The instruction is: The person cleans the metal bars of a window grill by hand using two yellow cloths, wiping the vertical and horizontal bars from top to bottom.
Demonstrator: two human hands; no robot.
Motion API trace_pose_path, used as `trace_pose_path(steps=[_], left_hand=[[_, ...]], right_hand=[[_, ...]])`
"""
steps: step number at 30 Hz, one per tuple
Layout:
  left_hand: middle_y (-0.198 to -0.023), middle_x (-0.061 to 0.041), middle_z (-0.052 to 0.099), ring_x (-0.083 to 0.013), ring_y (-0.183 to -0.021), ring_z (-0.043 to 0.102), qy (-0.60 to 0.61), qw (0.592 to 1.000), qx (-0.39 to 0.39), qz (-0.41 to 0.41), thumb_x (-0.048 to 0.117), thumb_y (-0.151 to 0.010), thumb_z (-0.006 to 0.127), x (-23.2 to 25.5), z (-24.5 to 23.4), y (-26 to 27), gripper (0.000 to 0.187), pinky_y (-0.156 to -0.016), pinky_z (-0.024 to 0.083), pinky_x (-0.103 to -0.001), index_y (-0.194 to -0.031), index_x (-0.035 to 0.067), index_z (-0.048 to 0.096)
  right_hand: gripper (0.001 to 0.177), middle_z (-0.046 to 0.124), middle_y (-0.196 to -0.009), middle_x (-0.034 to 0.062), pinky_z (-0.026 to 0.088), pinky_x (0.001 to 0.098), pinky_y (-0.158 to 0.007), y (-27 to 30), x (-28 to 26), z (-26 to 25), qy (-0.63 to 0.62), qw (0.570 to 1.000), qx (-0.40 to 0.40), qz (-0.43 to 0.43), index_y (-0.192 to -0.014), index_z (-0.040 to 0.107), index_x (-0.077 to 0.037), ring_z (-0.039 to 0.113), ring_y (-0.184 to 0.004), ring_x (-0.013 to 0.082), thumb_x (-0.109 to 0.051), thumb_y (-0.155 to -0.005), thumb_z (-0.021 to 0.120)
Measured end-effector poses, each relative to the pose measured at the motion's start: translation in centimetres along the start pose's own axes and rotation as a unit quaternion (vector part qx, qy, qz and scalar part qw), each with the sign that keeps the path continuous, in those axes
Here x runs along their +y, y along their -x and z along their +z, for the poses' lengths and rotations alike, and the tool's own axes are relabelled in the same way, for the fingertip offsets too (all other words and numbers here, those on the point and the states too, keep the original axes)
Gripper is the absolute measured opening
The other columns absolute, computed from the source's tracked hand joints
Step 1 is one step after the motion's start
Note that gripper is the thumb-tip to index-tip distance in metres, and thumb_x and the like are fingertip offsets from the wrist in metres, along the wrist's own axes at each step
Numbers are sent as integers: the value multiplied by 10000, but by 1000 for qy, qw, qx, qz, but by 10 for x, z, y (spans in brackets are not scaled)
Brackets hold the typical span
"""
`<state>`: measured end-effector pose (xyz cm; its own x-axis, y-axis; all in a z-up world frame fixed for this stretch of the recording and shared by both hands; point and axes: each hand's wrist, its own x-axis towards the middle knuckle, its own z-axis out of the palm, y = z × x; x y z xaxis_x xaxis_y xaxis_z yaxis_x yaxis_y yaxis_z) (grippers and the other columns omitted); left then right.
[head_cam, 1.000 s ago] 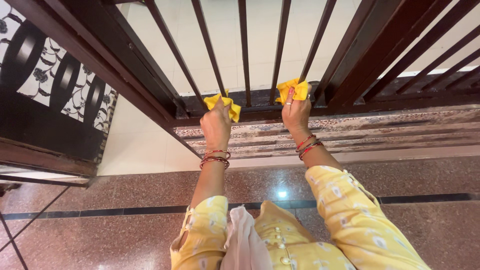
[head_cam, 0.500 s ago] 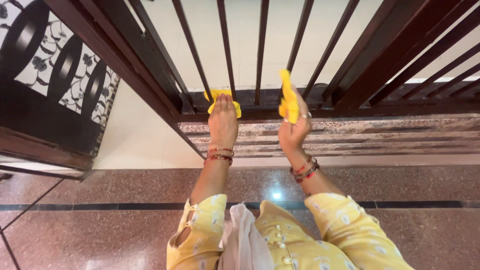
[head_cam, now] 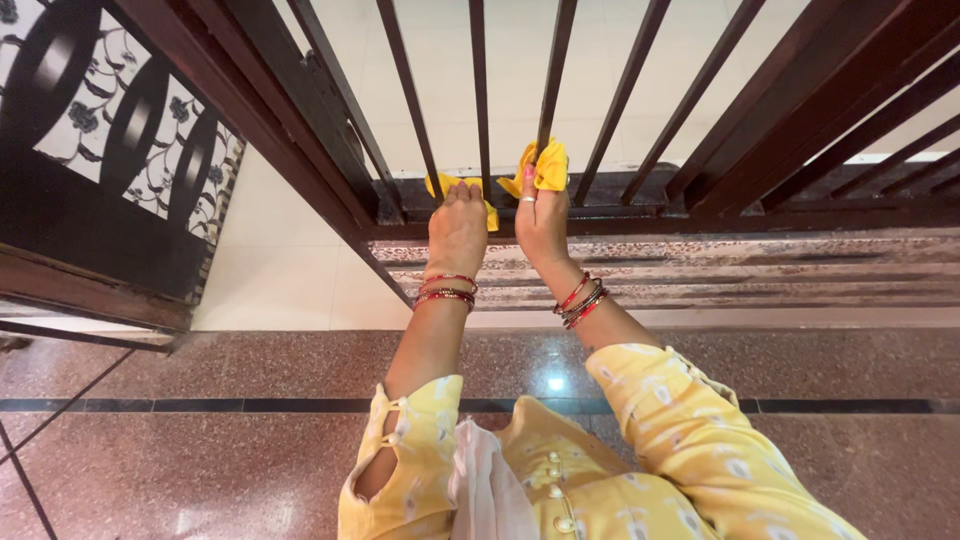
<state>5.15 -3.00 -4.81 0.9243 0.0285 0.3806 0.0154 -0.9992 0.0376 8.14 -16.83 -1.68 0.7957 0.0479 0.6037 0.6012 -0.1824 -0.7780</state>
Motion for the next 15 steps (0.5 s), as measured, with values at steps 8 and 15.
trace_pose_path(steps=[8, 15], left_hand=[[-1146, -219, 707, -334, -1098, 686, 36, 999, -33, -15, 33, -910, 598, 0, -13, -8, 237, -882, 589, -397, -1115, -33, 697], [-1036, -185, 718, -315, -987, 709, 20, 996, -87, -1, 32, -874, 624, -3, -20, -17, 154, -819, 603, -396, -996, -9, 709]], right_hand=[[281, 709, -1094, 189, 534, 395, -822, 22, 20, -19, 41, 994, -71, 71, -1308, 581, 13, 692, -963, 309, -151, -1120, 450], [329, 630, -1293, 117, 599, 435, -977, 41, -18, -72, -278, 917, 218, 187, -1415, 477, -10, 657, -1164, 234, -164, -1126, 459]])
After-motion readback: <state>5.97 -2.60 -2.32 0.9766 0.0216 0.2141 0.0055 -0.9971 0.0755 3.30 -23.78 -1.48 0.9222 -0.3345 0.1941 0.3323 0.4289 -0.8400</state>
